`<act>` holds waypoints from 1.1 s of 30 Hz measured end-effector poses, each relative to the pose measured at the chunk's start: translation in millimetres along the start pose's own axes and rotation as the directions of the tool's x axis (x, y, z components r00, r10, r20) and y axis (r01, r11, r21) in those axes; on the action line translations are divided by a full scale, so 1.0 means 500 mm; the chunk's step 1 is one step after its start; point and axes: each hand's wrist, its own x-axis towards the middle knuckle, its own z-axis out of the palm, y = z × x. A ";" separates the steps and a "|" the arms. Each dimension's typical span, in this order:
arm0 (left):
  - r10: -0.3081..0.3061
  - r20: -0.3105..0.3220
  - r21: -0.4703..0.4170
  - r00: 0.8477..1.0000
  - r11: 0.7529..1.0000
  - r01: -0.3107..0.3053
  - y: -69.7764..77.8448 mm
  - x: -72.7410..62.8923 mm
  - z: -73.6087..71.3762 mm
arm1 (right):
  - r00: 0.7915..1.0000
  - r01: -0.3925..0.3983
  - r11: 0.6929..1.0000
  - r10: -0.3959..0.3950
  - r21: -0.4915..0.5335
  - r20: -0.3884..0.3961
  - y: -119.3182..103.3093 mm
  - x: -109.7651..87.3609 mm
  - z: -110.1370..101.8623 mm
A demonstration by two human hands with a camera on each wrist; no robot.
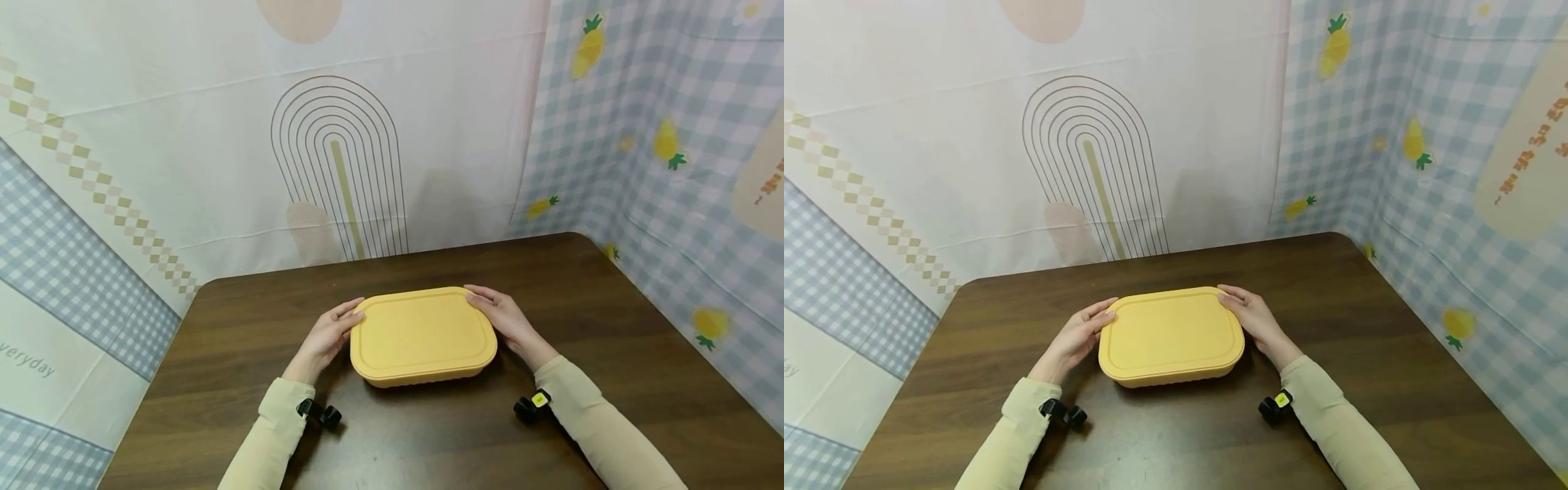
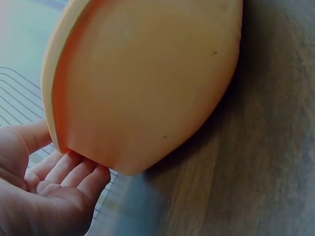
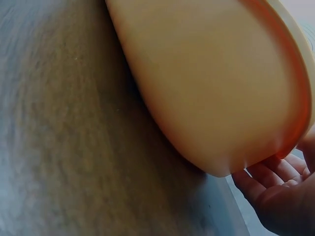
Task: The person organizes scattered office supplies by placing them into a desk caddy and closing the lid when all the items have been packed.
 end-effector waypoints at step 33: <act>-0.012 0.211 0.228 0.978 0.973 -0.037 -0.003 -0.071 -0.025 | 0.908 -0.093 0.989 0.036 0.116 0.418 0.015 -0.018 -0.060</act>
